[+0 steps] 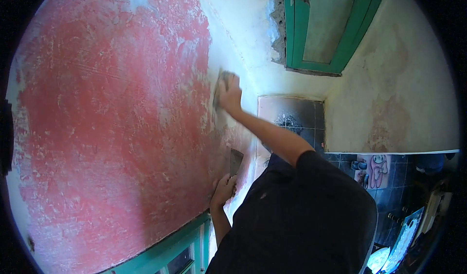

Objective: The person scrapes old pink paint and plaster from a wall using a putty knife and a scraper.

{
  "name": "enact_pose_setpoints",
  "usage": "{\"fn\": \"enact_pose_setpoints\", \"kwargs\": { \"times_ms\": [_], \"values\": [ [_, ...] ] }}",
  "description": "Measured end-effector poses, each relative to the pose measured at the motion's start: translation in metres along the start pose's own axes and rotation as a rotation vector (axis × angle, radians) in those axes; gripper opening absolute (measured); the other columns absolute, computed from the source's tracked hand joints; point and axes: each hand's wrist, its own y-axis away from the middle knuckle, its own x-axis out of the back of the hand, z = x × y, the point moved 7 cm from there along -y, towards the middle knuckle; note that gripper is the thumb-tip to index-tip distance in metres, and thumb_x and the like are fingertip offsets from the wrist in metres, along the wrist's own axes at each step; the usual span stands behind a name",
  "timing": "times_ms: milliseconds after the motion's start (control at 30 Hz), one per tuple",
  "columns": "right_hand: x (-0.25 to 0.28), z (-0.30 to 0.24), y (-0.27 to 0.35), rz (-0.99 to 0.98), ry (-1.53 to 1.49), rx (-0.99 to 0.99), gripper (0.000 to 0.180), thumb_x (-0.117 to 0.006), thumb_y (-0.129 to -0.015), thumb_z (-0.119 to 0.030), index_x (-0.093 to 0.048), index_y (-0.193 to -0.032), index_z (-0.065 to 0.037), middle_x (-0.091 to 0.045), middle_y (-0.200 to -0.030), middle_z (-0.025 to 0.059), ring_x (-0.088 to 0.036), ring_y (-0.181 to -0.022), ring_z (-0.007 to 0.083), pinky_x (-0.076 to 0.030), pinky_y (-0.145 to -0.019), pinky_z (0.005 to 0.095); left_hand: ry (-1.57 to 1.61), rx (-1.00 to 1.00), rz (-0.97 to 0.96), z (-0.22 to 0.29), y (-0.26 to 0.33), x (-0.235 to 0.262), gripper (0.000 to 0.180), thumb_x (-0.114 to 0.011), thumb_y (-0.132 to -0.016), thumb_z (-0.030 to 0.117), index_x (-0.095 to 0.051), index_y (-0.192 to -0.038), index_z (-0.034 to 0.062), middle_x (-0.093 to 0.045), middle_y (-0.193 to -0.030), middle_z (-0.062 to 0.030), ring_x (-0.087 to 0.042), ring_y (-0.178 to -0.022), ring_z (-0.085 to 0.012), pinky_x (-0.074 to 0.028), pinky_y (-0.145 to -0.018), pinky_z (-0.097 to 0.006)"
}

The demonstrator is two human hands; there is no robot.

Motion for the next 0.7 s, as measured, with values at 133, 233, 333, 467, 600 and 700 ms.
{"fn": "enact_pose_setpoints", "kwargs": {
  "times_ms": [133,233,333,467,600,700],
  "values": [
    [0.005,-0.007,0.01,-0.022,-0.119,-0.016,0.05,-0.062,-0.097,-0.033,-0.047,-0.132,0.0,-0.066,-0.112,0.0278,-0.065,-0.104,0.0427,-0.051,-0.087,0.0457,-0.028,0.005,-0.024,-0.004,0.001,0.005,0.03,-0.057,-0.101,0.031,-0.053,-0.084,0.0062,-0.05,-0.063,-0.002,-0.049,-0.051,-0.0108,-0.041,-0.046,-0.028],
    [0.008,-0.021,0.129,-0.123,-0.09,0.268,0.05,-0.061,-0.099,-0.024,-0.043,-0.139,0.0,-0.062,-0.125,0.0277,-0.063,-0.117,0.0402,-0.049,-0.098,0.0427,0.011,0.031,0.007,-0.013,0.005,0.006,0.029,-0.057,-0.101,0.03,-0.054,-0.085,0.006,-0.05,-0.063,-0.0019,-0.049,-0.051,-0.0108,-0.041,-0.046,-0.029],
    [0.022,-0.031,0.13,-0.18,-0.199,0.119,0.051,-0.061,-0.099,-0.025,-0.043,-0.139,0.001,-0.062,-0.123,0.0293,-0.062,-0.119,0.0421,-0.049,-0.098,0.0438,0.015,0.048,-0.017,-0.002,-0.001,0.002,0.029,-0.057,-0.101,0.03,-0.054,-0.085,0.0059,-0.05,-0.063,-0.0018,-0.049,-0.051,-0.0107,-0.041,-0.046,-0.029],
    [-0.004,-0.001,0.001,0.014,-0.03,0.025,0.042,-0.062,-0.096,-0.028,-0.048,-0.124,-0.002,-0.064,-0.108,0.0292,-0.064,-0.101,0.0468,-0.051,-0.083,0.0487,-0.04,0.007,0.002,-0.004,0.003,0.004,0.028,-0.057,-0.101,0.03,-0.054,-0.087,0.0058,-0.05,-0.065,-0.0017,-0.049,-0.052,-0.0104,-0.04,-0.046,-0.029],
    [-0.004,0.02,-0.014,0.011,-0.041,0.042,0.043,-0.062,-0.095,-0.029,-0.047,-0.125,-0.001,-0.066,-0.104,0.028,-0.065,-0.094,0.0472,-0.052,-0.08,0.0495,-0.028,-0.01,-0.029,-0.004,-0.003,0.003,0.028,-0.057,-0.101,0.029,-0.054,-0.088,0.0053,-0.051,-0.066,-0.0019,-0.05,-0.053,-0.0102,-0.041,-0.046,-0.028],
    [0.009,-0.003,0.105,-0.088,0.005,0.302,0.047,-0.06,-0.099,-0.027,-0.045,-0.135,-0.001,-0.063,-0.122,0.0279,-0.063,-0.114,0.0433,-0.051,-0.093,0.0449,-0.046,-0.006,-0.011,-0.007,0.001,0.002,0.028,-0.057,-0.101,0.029,-0.054,-0.088,0.0051,-0.051,-0.067,-0.0018,-0.049,-0.053,-0.0103,-0.042,-0.047,-0.028]
  ]
}}
